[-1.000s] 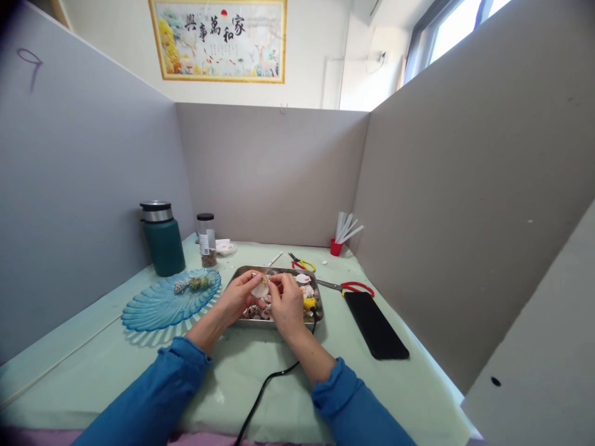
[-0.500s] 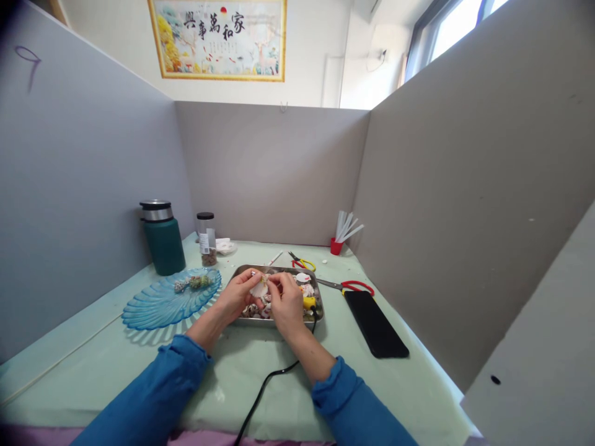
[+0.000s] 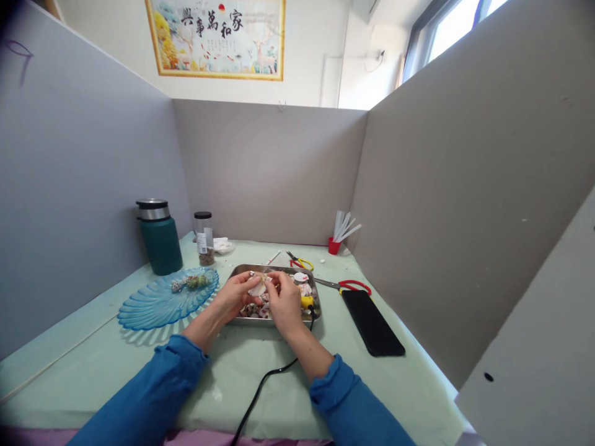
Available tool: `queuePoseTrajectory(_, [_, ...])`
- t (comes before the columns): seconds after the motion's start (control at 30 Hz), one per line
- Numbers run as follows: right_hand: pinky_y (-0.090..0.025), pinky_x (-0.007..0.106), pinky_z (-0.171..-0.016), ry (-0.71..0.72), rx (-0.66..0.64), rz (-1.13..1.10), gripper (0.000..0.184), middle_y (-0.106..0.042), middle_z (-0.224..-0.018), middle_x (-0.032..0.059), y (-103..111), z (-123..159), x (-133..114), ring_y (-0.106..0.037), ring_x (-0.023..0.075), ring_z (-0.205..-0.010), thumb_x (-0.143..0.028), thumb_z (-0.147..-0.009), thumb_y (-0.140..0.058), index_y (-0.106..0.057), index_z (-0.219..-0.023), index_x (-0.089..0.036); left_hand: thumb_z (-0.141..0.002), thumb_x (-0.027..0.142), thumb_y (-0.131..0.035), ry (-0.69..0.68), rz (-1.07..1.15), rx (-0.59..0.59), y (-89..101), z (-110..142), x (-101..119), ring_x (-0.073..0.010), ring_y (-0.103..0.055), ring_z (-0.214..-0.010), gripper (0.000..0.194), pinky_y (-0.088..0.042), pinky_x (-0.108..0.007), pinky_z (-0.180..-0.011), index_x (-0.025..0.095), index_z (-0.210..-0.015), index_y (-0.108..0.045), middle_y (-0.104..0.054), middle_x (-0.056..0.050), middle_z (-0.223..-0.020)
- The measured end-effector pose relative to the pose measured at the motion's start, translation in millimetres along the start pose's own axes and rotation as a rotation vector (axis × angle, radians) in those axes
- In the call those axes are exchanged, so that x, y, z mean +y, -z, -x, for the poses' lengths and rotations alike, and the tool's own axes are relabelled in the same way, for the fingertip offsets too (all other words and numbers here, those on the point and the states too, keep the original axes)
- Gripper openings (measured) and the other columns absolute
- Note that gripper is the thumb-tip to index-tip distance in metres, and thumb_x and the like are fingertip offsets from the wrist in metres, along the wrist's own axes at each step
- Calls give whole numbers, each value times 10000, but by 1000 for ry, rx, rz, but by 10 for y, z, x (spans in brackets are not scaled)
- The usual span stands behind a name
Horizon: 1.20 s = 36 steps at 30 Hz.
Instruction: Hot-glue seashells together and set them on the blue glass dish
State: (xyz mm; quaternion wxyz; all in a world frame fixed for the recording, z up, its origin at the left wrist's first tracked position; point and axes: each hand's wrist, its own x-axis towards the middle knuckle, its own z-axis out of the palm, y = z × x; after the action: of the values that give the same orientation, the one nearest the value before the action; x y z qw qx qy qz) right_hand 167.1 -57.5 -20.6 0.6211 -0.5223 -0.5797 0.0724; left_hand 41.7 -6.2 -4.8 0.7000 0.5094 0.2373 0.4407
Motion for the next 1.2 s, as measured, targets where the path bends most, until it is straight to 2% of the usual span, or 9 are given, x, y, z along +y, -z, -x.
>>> queuePoseTrajectory(0.13, [-458, 271, -662, 5, -6, -2, 197, -680, -812, 40, 113, -85, -54, -608, 167, -700, -321, -860, -499, -632, -905, -183, -723, 169, -688, -26, 45, 139, -7, -9, 3, -135, -613, -619, 163, -546, -225, -452, 100, -858, -626, -619, -56, -749])
queuePoseTrajectory(0.23, [-430, 265, -630, 30, -54, 136, 224, -680, -778, 28, 350, -211, -61, -603, 164, -679, -351, -869, -479, -636, -848, -193, -752, 143, -649, -50, 58, 188, -7, -27, -5, -139, -625, -652, 118, -560, -231, -475, 102, -858, -616, -622, -65, -784])
queuePoseTrajectory(0.43, [-272, 244, -489, -39, -404, 693, 181, -666, -653, 8, 795, -286, 81, -566, 160, -569, -396, -639, -724, -665, -677, -230, -718, 198, -716, -75, 69, 285, 41, -86, -57, -146, -636, -664, 176, -569, -241, -485, 115, -805, -587, -611, -54, -783])
queuePoseTrajectory(0.53, [-264, 245, -511, -12, -436, 815, 280, -692, -749, 20, 784, -214, 119, -603, 188, -641, -369, -556, -781, -688, -793, -254, -722, 200, -711, -79, 67, 296, 69, -108, -78, -146, -641, -680, 179, -575, -241, -502, 122, -815, -579, -619, -54, -797])
queuePoseTrajectory(0.7, [-323, 267, -602, 77, -409, 888, 229, -700, -850, 55, 661, -148, 127, -626, 222, -769, -222, -618, -740, -664, -834, -237, -721, 239, -710, -108, 46, 316, 88, -111, -80, -146, -657, -683, 208, -570, -235, -497, 146, -832, -560, -617, -36, -821])
queuePoseTrajectory(0.87, [-373, 262, -592, -17, -308, 632, 103, -683, -836, 52, 720, -234, 179, -609, 202, -743, -242, -739, -627, -657, -834, -218, -759, 250, -665, -79, 22, 318, 64, -87, -52, -176, -684, -720, 195, -553, -226, -464, 162, -867, -528, -607, -40, -861])
queuePoseTrajectory(1.03, [-463, 251, -498, -295, -184, -127, 277, -631, -831, 37, 734, -299, 83, -585, 173, -671, -408, -782, -571, -604, -960, -198, -770, 271, -657, -64, -8, 303, 35, -72, -33, -158, -677, -652, 206, -526, -203, -427, 162, -881, -523, -601, -38, -838])
queuePoseTrajectory(1.1, [-493, 249, -511, -342, -171, -398, 349, -619, -857, 37, 686, -281, 17, -583, 155, -670, -464, -766, -601, -574, -991, -198, -747, 290, -685, -72, -17, 296, 27, -67, -30, -144, -667, -630, 239, -508, -188, -412, 164, -880, -532, -602, -36, -846])
queuePoseTrajectory(1.2, [-459, 229, -481, -345, -177, -559, 355, -568, -698, -11, 581, -215, -39, -520, 111, -550, -478, -735, -657, -564, -924, -192, -717, 309, -714, -77, -33, 303, 12, -50, -19, -132, -656, -614, 277, -485, -179, -404, 167, -884, -545, -602, -34, -856])
